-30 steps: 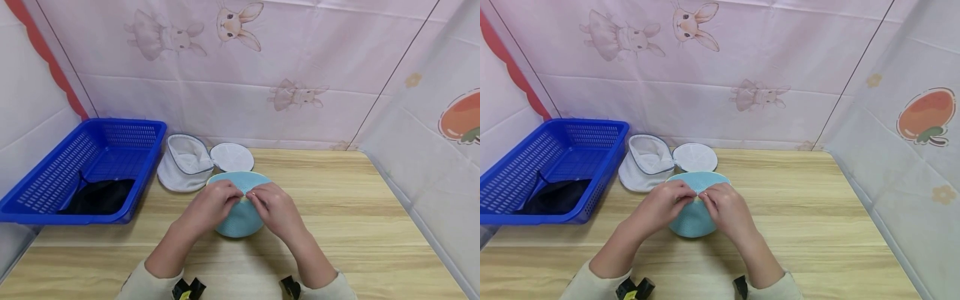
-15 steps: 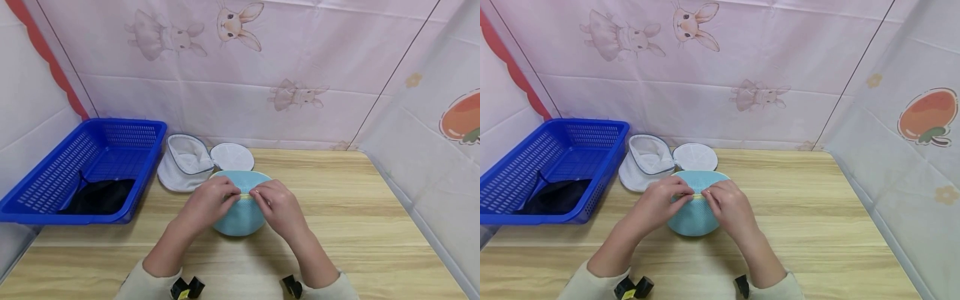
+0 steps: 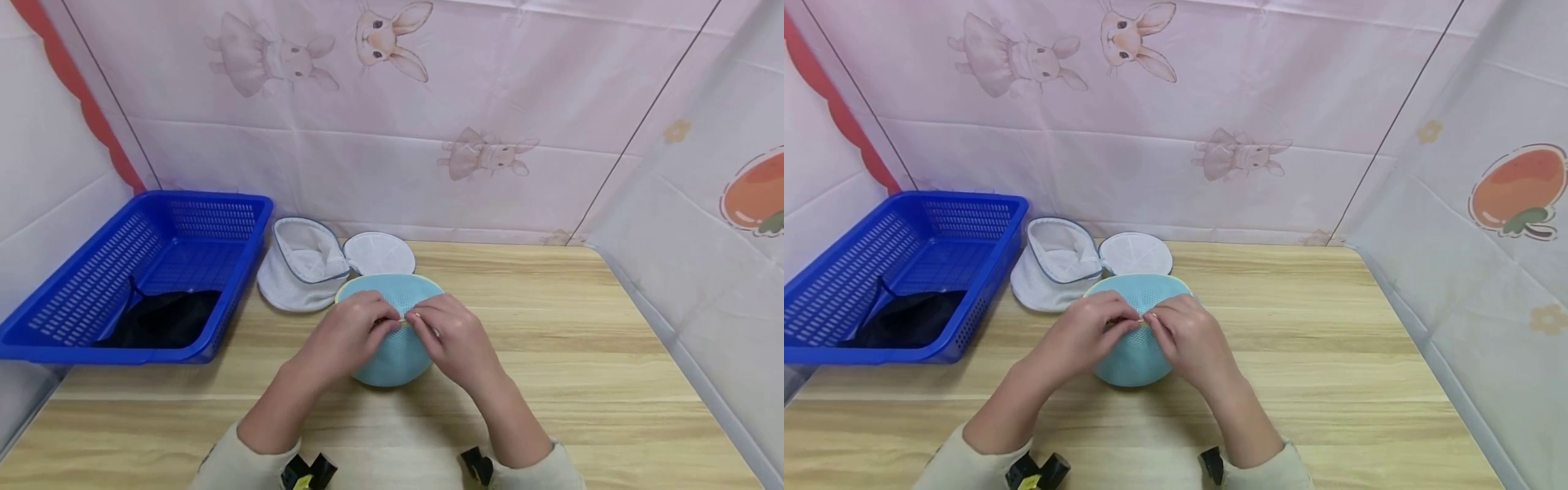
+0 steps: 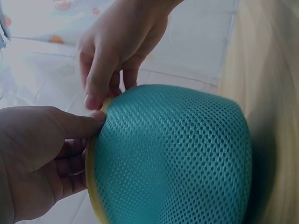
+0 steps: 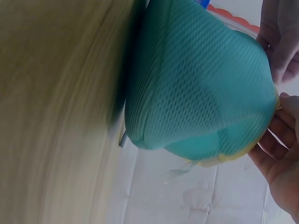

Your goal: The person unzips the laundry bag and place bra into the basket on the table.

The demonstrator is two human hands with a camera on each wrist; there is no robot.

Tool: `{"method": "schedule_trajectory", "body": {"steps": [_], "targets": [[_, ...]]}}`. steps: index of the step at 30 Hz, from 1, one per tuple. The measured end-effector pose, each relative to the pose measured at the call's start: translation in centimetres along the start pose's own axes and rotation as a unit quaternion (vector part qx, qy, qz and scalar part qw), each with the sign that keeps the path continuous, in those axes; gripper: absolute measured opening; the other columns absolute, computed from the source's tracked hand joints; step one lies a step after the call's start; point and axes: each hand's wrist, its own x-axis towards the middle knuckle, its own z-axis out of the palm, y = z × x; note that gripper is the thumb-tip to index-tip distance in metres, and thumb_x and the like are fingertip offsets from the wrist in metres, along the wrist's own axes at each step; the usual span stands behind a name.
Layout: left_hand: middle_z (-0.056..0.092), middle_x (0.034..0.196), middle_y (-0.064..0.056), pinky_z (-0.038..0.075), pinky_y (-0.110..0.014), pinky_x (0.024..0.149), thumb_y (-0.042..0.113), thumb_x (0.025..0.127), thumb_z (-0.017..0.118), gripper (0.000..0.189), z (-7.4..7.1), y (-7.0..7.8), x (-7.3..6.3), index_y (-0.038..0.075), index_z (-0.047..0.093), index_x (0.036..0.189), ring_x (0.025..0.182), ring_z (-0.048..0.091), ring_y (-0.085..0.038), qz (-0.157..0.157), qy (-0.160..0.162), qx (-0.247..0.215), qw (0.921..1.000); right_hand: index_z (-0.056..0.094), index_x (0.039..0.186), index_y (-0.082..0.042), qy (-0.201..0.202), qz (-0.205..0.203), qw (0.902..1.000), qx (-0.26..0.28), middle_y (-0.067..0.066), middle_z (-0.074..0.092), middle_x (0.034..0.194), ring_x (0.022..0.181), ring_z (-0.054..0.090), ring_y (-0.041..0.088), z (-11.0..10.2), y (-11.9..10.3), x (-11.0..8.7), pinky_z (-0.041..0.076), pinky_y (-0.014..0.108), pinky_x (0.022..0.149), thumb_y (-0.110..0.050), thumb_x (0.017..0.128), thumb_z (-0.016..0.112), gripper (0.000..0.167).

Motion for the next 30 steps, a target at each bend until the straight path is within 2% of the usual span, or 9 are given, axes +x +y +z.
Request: {"method": "schedule_trajectory", "body": {"steps": [6,11,16,22,26,30], "targets": [[0.066,0.083,0.005,0.052,-0.025,0.07,0.015,0.087,0.075,0.003,-0.7,-1.0,0.0,0.012,0.077,0.089,0.078,0.06,-0.008,-0.005,0.008,-0.005,0.9999,0.076,0.087,-0.005,0.014,0.013,0.9998,-0.005,0.001,0.072,0.086,0.087,0.065,0.015,-0.5,0.4,-0.1,0.057,0.028,0.076,-0.009,0.087,0.074,0.005],[0.067,0.084,0.004,0.052,-0.026,0.071,0.015,0.087,0.075,0.004,-1.0,-1.4,0.1,0.012,0.077,0.089,0.079,0.06,-0.009,-0.022,0.001,-0.006,0.9997,0.076,0.087,-0.006,0.018,0.018,0.9997,-0.005,0.001,0.072,0.085,0.087,0.065,0.014,-0.6,0.4,-0.1,0.057,0.028,0.076,-0.01,0.087,0.073,0.005],[0.067,0.083,0.005,0.051,-0.026,0.07,0.016,0.086,0.076,0.004,-0.8,-1.1,0.2,0.013,0.077,0.089,0.078,0.059,-0.008,-0.031,-0.01,0.001,0.9995,0.076,0.085,-0.006,0.02,0.012,0.9997,-0.006,0.0,0.072,0.085,0.085,0.064,0.014,-0.2,0.1,0.0,0.056,0.028,0.075,-0.013,0.091,0.07,0.01],[0.065,0.082,0.007,0.051,-0.024,0.071,0.019,0.088,0.075,0.006,0.1,0.0,0.1,0.015,0.077,0.09,0.078,0.059,-0.006,-0.005,-0.029,-0.011,0.9995,0.076,0.085,-0.007,0.014,-0.009,0.9998,-0.007,-0.001,0.072,0.083,0.085,0.065,0.014,0.4,-0.4,-0.1,0.056,0.028,0.078,-0.012,0.089,0.071,0.008],[0.065,0.082,0.009,0.051,-0.024,0.071,0.019,0.088,0.074,0.006,0.4,0.4,0.0,0.016,0.078,0.093,0.078,0.058,-0.005,-0.005,-0.023,-0.018,0.9996,0.076,0.086,-0.007,0.013,-0.014,0.9998,-0.006,-0.002,0.072,0.084,0.085,0.065,0.013,0.5,-0.4,-0.1,0.056,0.028,0.078,-0.01,0.088,0.073,0.005],[0.066,0.083,0.009,0.052,-0.024,0.072,0.018,0.088,0.075,0.005,0.2,0.2,0.0,0.016,0.078,0.092,0.079,0.06,-0.005,-0.007,-0.021,-0.018,0.9996,0.076,0.086,-0.007,0.012,-0.009,0.9999,0.002,-0.001,0.072,0.084,0.085,0.065,0.014,0.4,-0.2,0.0,0.056,0.028,0.077,-0.009,0.087,0.073,0.004]]}}
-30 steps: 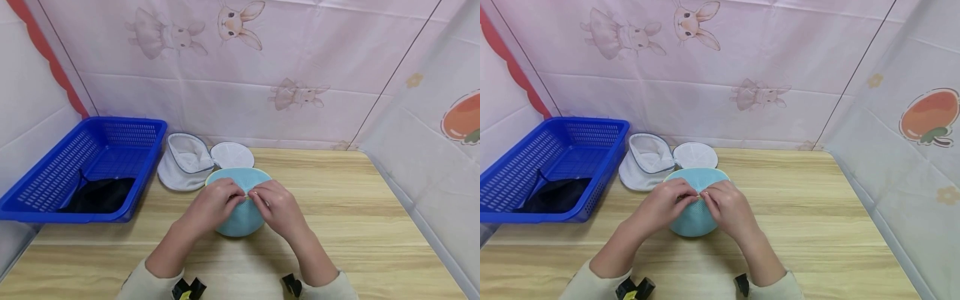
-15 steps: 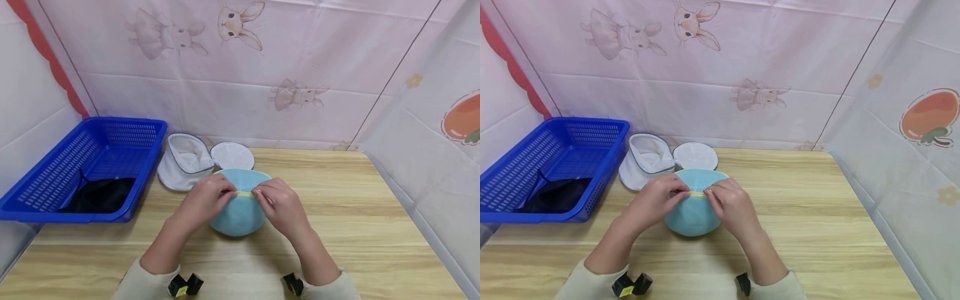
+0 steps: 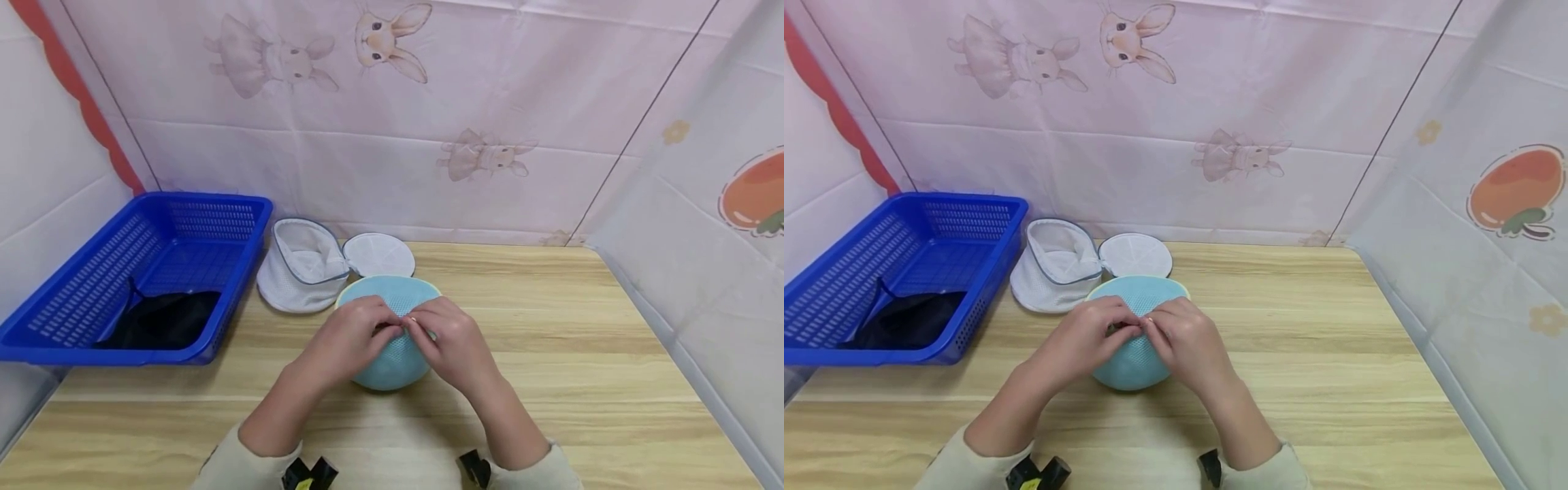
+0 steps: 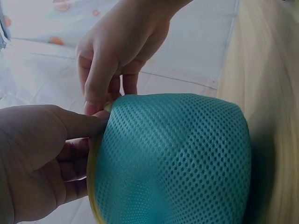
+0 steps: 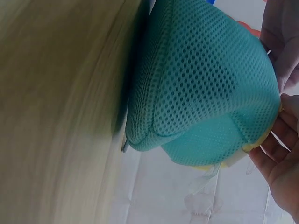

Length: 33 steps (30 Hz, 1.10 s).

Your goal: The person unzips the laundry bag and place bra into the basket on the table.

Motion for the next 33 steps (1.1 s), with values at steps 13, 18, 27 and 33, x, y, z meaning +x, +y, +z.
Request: {"method": "schedule_trajectory", "body": {"steps": [13,18,27,33], "targets": [[0.068,0.083,0.007,0.052,-0.026,0.072,0.018,0.087,0.076,0.005,-1.5,-1.1,-0.1,0.015,0.077,0.09,0.078,0.059,-0.006,-0.04,-0.01,0.003,0.9991,0.077,0.087,-0.007,0.008,0.049,0.9987,0.006,-0.001,0.073,0.087,0.088,0.065,0.014,-0.8,0.8,0.0,0.056,0.03,0.077,-0.012,0.089,0.072,0.007],[0.066,0.082,0.008,0.05,-0.022,0.069,0.019,0.086,0.076,0.005,-0.8,-0.5,-0.1,0.015,0.077,0.088,0.075,0.057,-0.005,-0.006,0.003,0.003,1.0,0.077,0.086,-0.007,0.007,0.022,0.9997,0.0,-0.001,0.072,0.085,0.087,0.065,0.013,-0.4,0.2,0.0,0.056,0.028,0.077,-0.014,0.091,0.069,0.011],[0.063,0.079,0.009,0.05,-0.021,0.068,0.02,0.088,0.075,0.006,-0.1,0.2,-0.2,0.015,0.077,0.089,0.073,0.057,-0.004,0.006,0.003,-0.006,1.0,0.077,0.089,-0.008,-0.008,0.015,0.9997,0.015,-0.002,0.073,0.086,0.087,0.065,0.013,-0.3,0.0,0.1,0.056,0.028,0.078,-0.011,0.088,0.073,0.005],[0.067,0.083,0.008,0.053,-0.025,0.073,0.02,0.088,0.074,0.005,-0.5,0.0,-0.1,0.015,0.077,0.089,0.078,0.061,-0.006,0.007,-0.016,-0.003,0.9998,0.077,0.088,-0.008,-0.011,0.049,0.9979,0.04,-0.001,0.073,0.087,0.09,0.066,0.013,-0.9,0.9,-0.2,0.056,0.03,0.079,-0.012,0.089,0.071,0.007]]}}
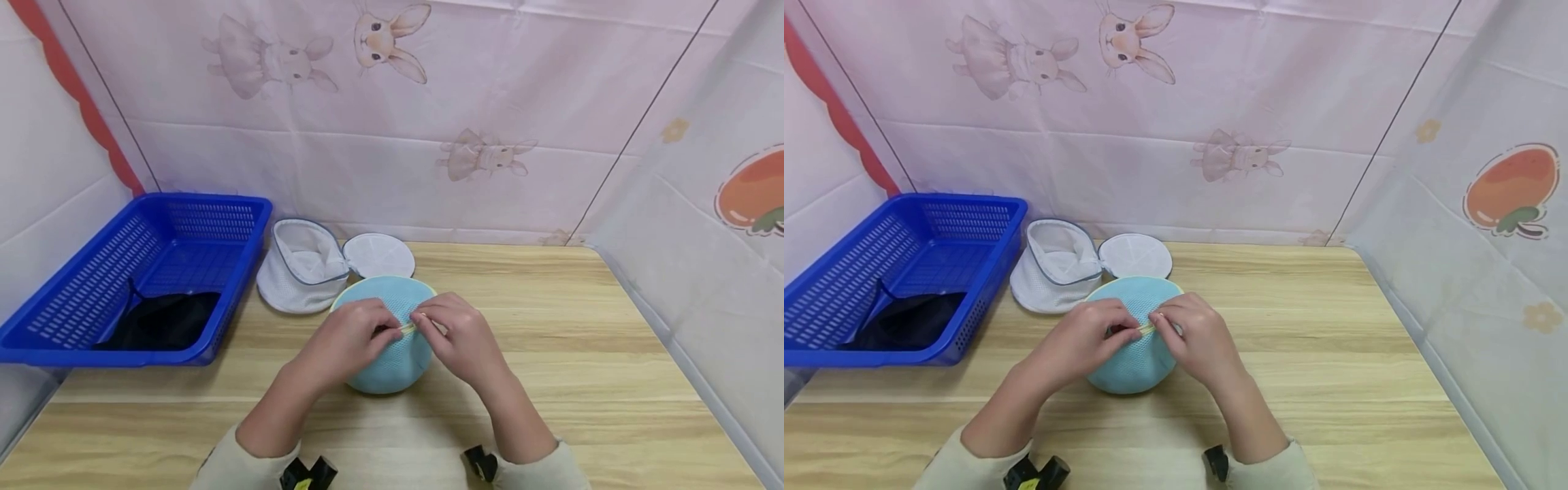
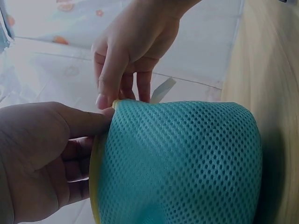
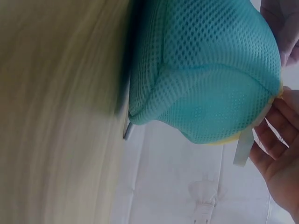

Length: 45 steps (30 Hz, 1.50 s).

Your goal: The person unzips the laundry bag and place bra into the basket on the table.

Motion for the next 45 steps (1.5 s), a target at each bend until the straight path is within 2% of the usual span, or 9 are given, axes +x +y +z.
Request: {"method": "schedule_trajectory", "body": {"steps": [8,12,22,28,33,35,41,43,45], "targets": [[0.066,0.08,0.012,0.051,-0.025,0.072,0.017,0.089,0.072,0.005,-1.5,-0.9,0.0,0.019,0.075,0.086,0.076,0.057,-0.004,-0.072,-0.081,-0.021,0.9939,0.077,0.096,-0.006,-0.038,0.079,0.9961,-0.003,0.003,0.073,0.097,0.098,0.067,0.019,-1.5,0.6,0.0,0.056,0.038,0.087,-0.011,0.09,0.07,0.011],[0.064,0.077,0.012,0.049,-0.025,0.07,0.014,0.087,0.07,0.007,-1.7,-1.2,0.1,0.019,0.074,0.083,0.074,0.055,-0.006,-0.058,-0.087,-0.014,0.9944,0.075,0.107,-0.009,-0.099,0.113,0.9885,0.017,0.003,0.071,0.108,0.107,0.064,0.02,-1.7,0.6,0.0,0.053,0.041,0.093,-0.016,0.092,0.067,0.018],[0.061,0.082,0.011,0.048,-0.022,0.066,0.015,0.088,0.071,0.005,-0.1,0.0,0.4,0.019,0.074,0.086,0.074,0.053,-0.003,-0.003,0.022,0.039,0.999,0.053,0.142,-0.017,-0.221,0.2,0.9533,0.045,0.003,0.047,0.149,0.14,0.041,0.026,-1.7,0.1,-0.1,0.037,0.05,0.111,-0.038,0.093,0.06,0.054],[0.061,0.087,0.004,0.05,-0.024,0.071,0.011,0.085,0.075,0.003,0.8,0.3,0.4,0.014,0.076,0.086,0.082,0.055,-0.011,0.087,0.132,0.036,0.9867,0.049,0.145,-0.012,-0.192,0.221,0.9552,0.043,0.01,0.046,0.15,0.14,0.042,0.027,-1.0,0.0,-0.1,0.036,0.049,0.112,-0.029,0.098,0.051,0.051],[0.061,0.092,0.002,0.05,-0.026,0.076,0.012,0.086,0.075,0.003,0.9,0.3,0.2,0.012,0.076,0.089,0.088,0.056,-0.013,0.091,0.14,0.016,0.9859,0.057,0.139,-0.016,-0.084,0.277,0.9547,0.069,0.012,0.062,0.133,0.107,0.065,0.026,0.0,0.4,-0.2,0.053,0.044,0.091,-0.027,0.105,0.044,0.038],[0.064,0.093,0.003,0.051,-0.028,0.077,0.01,0.089,0.071,0.006,0.8,0.0,0.1,0.013,0.075,0.092,0.09,0.059,-0.013,0.063,0.116,0.018,0.991,0.059,0.137,-0.012,-0.01,0.322,0.936,0.141,0.014,0.065,0.128,0.101,0.066,0.028,0.2,0.7,-0.3,0.055,0.043,0.087,-0.03,0.105,0.045,0.039],[0.072,0.101,0.003,0.054,-0.035,0.087,0.005,0.096,0.058,0.02,1.2,-0.7,-0.3,0.013,0.075,0.103,0.1,0.067,-0.015,-0.038,-0.067,0.019,0.9968,0.043,0.146,-0.009,0.157,0.428,0.8105,0.368,0.014,0.052,0.144,0.132,0.051,0.027,0.3,2.1,-0.4,0.048,0.042,0.102,-0.033,0.107,0.038,0.046],[0.072,0.102,0.004,0.053,-0.036,0.088,0.009,0.096,0.06,0.018,1.3,-0.8,-0.4,0.014,0.075,0.103,0.1,0.066,-0.015,-0.048,-0.121,0.014,0.9914,0.037,0.15,-0.012,0.14,0.454,0.8082,0.348,0.011,0.047,0.149,0.136,0.047,0.026,-0.2,3.0,-0.6,0.044,0.047,0.107,-0.033,0.106,0.041,0.049],[0.071,0.097,0.006,0.053,-0.035,0.084,0.013,0.095,0.063,0.013,1.4,-0.8,-0.4,0.015,0.075,0.1,0.093,0.064,-0.012,-0.047,-0.154,0.01,0.9869,0.037,0.15,-0.01,0.083,0.47,0.8284,0.292,0.01,0.047,0.149,0.133,0.049,0.028,-1.0,3.8,-0.7,0.045,0.051,0.104,-0.035,0.104,0.046,0.053]]}}
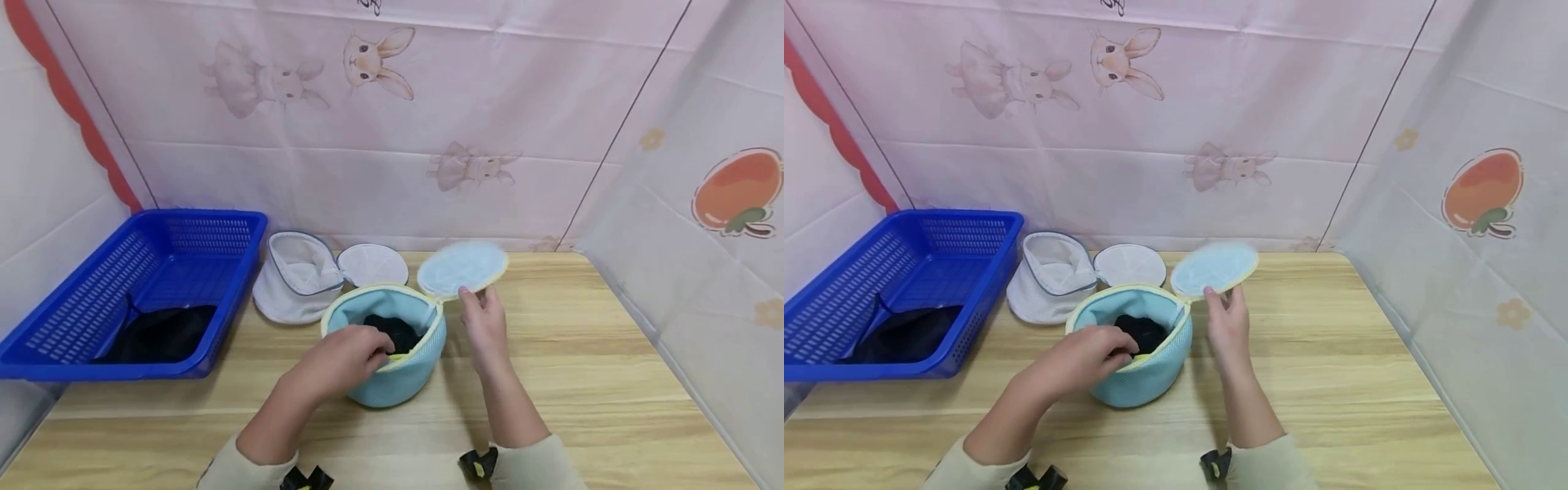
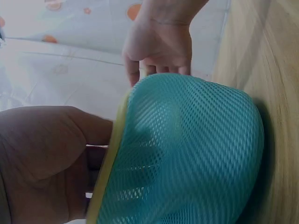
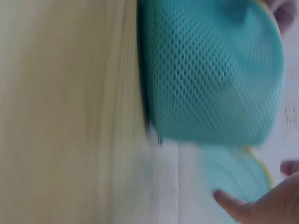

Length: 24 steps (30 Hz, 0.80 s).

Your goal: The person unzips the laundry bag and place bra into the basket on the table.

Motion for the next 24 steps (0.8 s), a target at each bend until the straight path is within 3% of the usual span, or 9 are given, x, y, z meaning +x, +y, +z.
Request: {"method": "schedule_trajectory", "body": {"steps": [2,5,6,8,13,17,21,24], "targets": [[0.069,0.092,0.008,0.052,-0.033,0.079,0.014,0.094,0.065,0.009,0.2,0.0,0.1,0.016,0.074,0.097,0.087,0.062,-0.01,0.005,-0.021,0.0,0.9998,0.05,0.141,-0.005,-0.022,0.014,0.995,-0.096,0.013,0.06,0.136,0.118,0.06,0.029,-1.1,-0.3,0.2,0.051,0.048,0.094,-0.039,0.101,0.051,0.052],[0.067,0.09,0.008,0.05,-0.032,0.076,0.014,0.093,0.066,0.008,0.5,0.0,0.3,0.016,0.073,0.095,0.085,0.06,-0.009,0.005,-0.031,0.006,0.9995,0.07,0.11,-0.002,-0.06,0.004,0.9729,-0.223,0.014,0.073,0.096,0.081,0.069,0.027,-2.0,-0.9,0.1,0.056,0.039,0.07,-0.046,0.098,0.054,0.048],[0.068,0.091,0.007,0.051,-0.033,0.077,0.013,0.094,0.065,0.008,0.6,-0.1,0.4,0.016,0.073,0.095,0.086,0.06,-0.009,0.005,-0.032,0.007,0.9995,0.073,0.099,-0.005,-0.071,-0.009,0.9652,-0.252,0.012,0.072,0.085,0.071,0.067,0.024,-2.1,-1.1,0.0,0.055,0.036,0.064,-0.046,0.098,0.055,0.045],[0.069,0.096,0.004,0.052,-0.035,0.082,0.01,0.095,0.062,0.013,0.8,-0.1,0.6,0.015,0.074,0.098,0.093,0.063,-0.012,0.0,-0.027,0.011,0.9996,0.074,0.094,-0.009,-0.1,-0.03,0.9531,-0.284,0.008,0.069,0.074,0.063,0.064,0.02,-1.9,-1.4,-0.3,0.052,0.033,0.059,-0.046,0.097,0.057,0.041],[0.07,0.109,-0.003,0.05,-0.042,0.096,-0.005,0.092,0.056,0.028,1.1,-0.4,0.8,0.01,0.074,0.106,0.109,0.062,-0.022,-0.046,-0.018,0.007,0.9988,0.067,0.122,-0.017,-0.204,-0.048,0.9215,-0.327,0.007,0.065,0.071,0.059,0.063,0.021,-0.4,-1.4,-0.9,0.05,0.033,0.056,-0.038,0.095,0.063,0.035],[0.065,0.112,-0.005,0.051,-0.044,0.093,-0.003,0.091,0.061,0.029,1.5,-0.6,1.1,0.011,0.07,0.115,0.109,0.06,-0.025,-0.077,-0.003,0.027,0.9967,0.06,0.135,-0.022,-0.254,-0.041,0.8979,-0.357,0.004,0.06,0.068,0.059,0.062,0.023,0.1,-1.1,-1.2,0.048,0.034,0.055,-0.029,0.094,0.066,0.042],[0.058,0.114,-0.004,0.052,-0.045,0.087,0.013,0.09,0.072,0.036,1.9,-0.9,1.7,0.016,0.064,0.124,0.107,0.056,-0.024,-0.087,0.024,0.066,0.9937,0.071,0.113,-0.02,-0.27,-0.077,0.877,-0.39,-0.002,0.06,0.069,0.06,0.057,0.017,0.1,-1.1,-1.4,0.046,0.032,0.056,-0.022,0.091,0.068,0.022],[0.057,0.114,-0.005,0.052,-0.044,0.085,0.018,0.089,0.073,0.038,2.1,-1.1,2.4,0.015,0.062,0.126,0.107,0.055,-0.024,-0.087,0.023,0.089,0.992,0.073,0.091,-0.02,-0.275,-0.105,0.8663,-0.404,-0.006,0.06,0.071,0.063,0.052,0.012,0.2,-1.2,-1.5,0.045,0.029,0.058,-0.017,0.087,0.067,0.008]]}}
